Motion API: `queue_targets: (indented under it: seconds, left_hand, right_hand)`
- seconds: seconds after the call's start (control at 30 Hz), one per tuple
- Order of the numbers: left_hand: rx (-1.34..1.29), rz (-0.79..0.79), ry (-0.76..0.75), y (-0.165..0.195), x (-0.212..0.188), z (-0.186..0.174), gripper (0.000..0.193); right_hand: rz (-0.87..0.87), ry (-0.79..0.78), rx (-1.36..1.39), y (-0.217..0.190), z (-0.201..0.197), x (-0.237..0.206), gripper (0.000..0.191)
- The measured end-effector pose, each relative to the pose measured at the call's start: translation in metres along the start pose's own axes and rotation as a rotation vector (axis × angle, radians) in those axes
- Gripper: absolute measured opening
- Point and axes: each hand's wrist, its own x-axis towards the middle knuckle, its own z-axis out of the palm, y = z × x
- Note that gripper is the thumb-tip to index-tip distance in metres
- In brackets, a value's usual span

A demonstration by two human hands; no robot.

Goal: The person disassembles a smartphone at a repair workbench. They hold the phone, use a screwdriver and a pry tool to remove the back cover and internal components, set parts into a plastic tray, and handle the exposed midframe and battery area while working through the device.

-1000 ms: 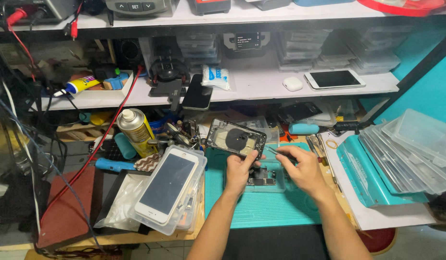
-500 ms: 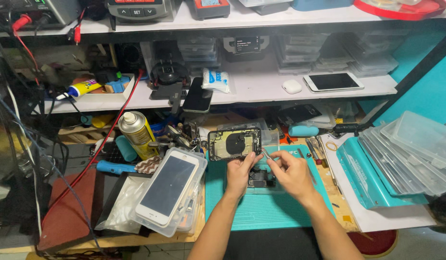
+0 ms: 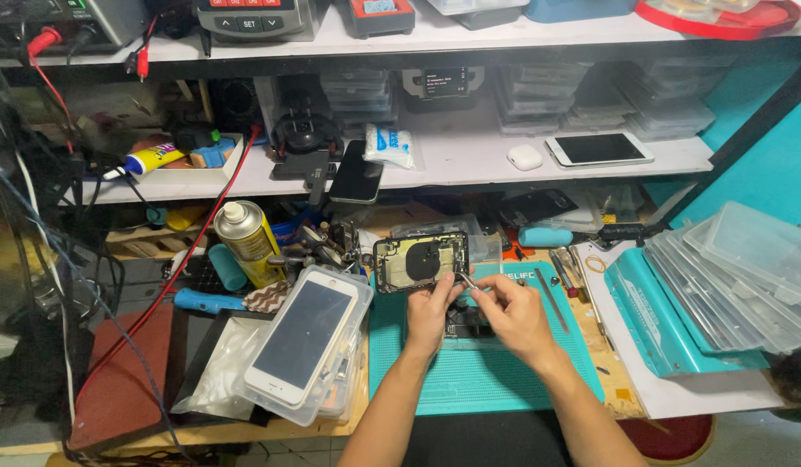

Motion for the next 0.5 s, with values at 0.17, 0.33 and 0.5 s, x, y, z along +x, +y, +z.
queue_targets:
  seconds: [0.17, 0.33, 0.5]
  left_hand:
    - [-0.018, 0.012, 0.017, 0.004, 0.000, 0.004, 0.029]
    - [-0.048, 0.051, 0.028, 0.003, 0.000, 0.003, 0.027]
    - [0.167, 0.066, 0.164, -0.001, 0.003, -0.004, 0.031]
  right_hand:
    - [-0.023, -0.007, 0.086, 0.003, 0.001, 0.000, 0.017]
    - [0.038, 0.007, 0.222, 0.012, -0.010, 0.001, 0.016]
    - [0.153, 0.033, 0.221, 0.031, -0.063, 0.012, 0.015]
